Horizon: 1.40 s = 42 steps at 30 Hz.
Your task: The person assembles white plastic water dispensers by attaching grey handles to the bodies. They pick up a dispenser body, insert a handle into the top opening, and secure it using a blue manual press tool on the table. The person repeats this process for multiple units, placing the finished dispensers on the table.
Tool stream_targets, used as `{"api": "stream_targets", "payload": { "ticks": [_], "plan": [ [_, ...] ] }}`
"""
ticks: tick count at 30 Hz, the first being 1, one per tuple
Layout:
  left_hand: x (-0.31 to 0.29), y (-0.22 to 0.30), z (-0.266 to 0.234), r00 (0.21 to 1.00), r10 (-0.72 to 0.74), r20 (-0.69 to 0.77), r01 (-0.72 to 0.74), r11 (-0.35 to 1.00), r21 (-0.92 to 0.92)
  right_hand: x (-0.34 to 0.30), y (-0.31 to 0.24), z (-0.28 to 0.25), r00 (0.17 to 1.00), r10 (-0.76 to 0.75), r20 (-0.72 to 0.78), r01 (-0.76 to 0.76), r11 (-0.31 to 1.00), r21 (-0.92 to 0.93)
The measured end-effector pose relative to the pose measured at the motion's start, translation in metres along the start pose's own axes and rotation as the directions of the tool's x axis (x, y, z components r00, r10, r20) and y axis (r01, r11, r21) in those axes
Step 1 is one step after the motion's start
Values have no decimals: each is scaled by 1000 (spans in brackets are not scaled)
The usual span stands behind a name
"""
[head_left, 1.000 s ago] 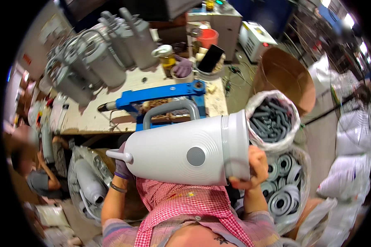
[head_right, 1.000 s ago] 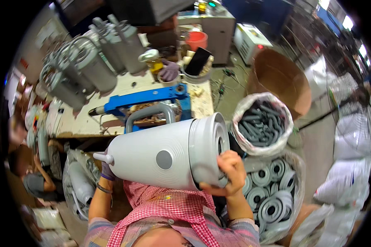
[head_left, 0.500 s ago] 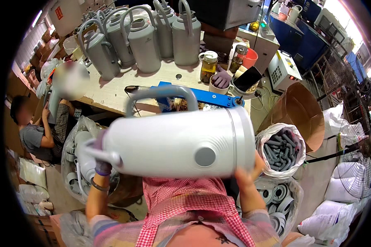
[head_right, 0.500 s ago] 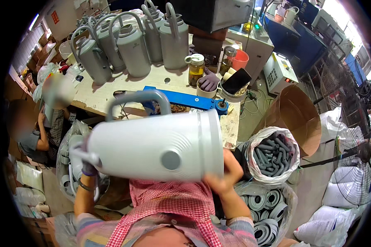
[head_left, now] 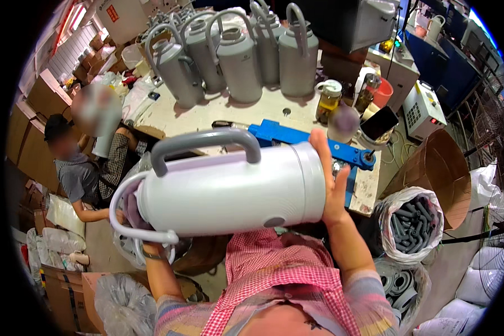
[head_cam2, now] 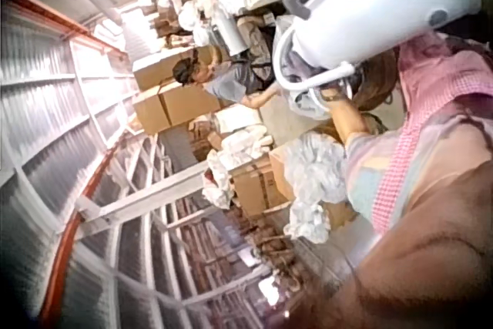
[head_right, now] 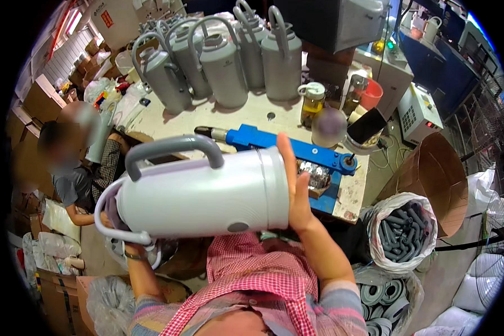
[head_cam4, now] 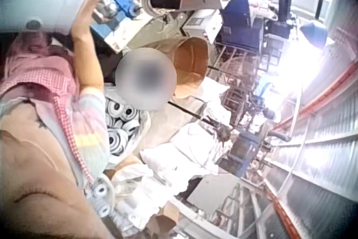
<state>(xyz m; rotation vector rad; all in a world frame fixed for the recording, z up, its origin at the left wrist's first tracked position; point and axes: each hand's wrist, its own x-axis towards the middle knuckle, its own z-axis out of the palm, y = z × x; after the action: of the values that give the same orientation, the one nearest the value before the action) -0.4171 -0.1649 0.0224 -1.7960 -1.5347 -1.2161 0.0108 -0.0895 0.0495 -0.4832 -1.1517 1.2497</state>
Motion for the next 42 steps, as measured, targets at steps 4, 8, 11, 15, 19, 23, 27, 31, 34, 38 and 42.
{"api": "stream_targets", "payload": {
  "ticks": [4,8,11,15,19,23,27,31,34,38,42],
  "plan": [
    [29,-8,-10,912,-340,228,360,932,-51,16,31,-5,1000,24,12,-26,985,173],
    [-25,-112,-27,684,-566,460,728,503,-465,-8,59,-13,921,-137,364,279,885,-372],
    [-38,-112,-6,423,-528,736,793,-178,-583,6,89,0,804,-520,287,588,630,-507],
    [-27,-109,-25,772,-563,296,631,736,-246,49,110,30,941,-338,34,298,775,-557],
    [3,-94,-41,880,-428,206,444,895,-37,84,110,43,897,-275,347,418,786,-455],
    [-20,-115,-44,859,-500,108,512,846,-152,112,97,45,983,-6,186,2,1000,22],
    [-23,-127,-32,825,-553,117,565,803,-189,116,110,54,868,142,476,-69,984,-167],
    [-29,-152,-56,683,-685,253,727,605,-324,145,78,24,990,94,108,-87,994,-69],
    [-41,-149,-20,671,-696,256,734,576,-360,131,62,64,973,167,161,-152,983,-105],
    [-55,-132,-4,667,-698,262,738,569,-364,120,84,45,936,131,328,-48,967,-251],
    [-46,-136,-3,663,-698,271,741,559,-372,139,102,15,945,78,318,-178,938,297]
  ]
}}
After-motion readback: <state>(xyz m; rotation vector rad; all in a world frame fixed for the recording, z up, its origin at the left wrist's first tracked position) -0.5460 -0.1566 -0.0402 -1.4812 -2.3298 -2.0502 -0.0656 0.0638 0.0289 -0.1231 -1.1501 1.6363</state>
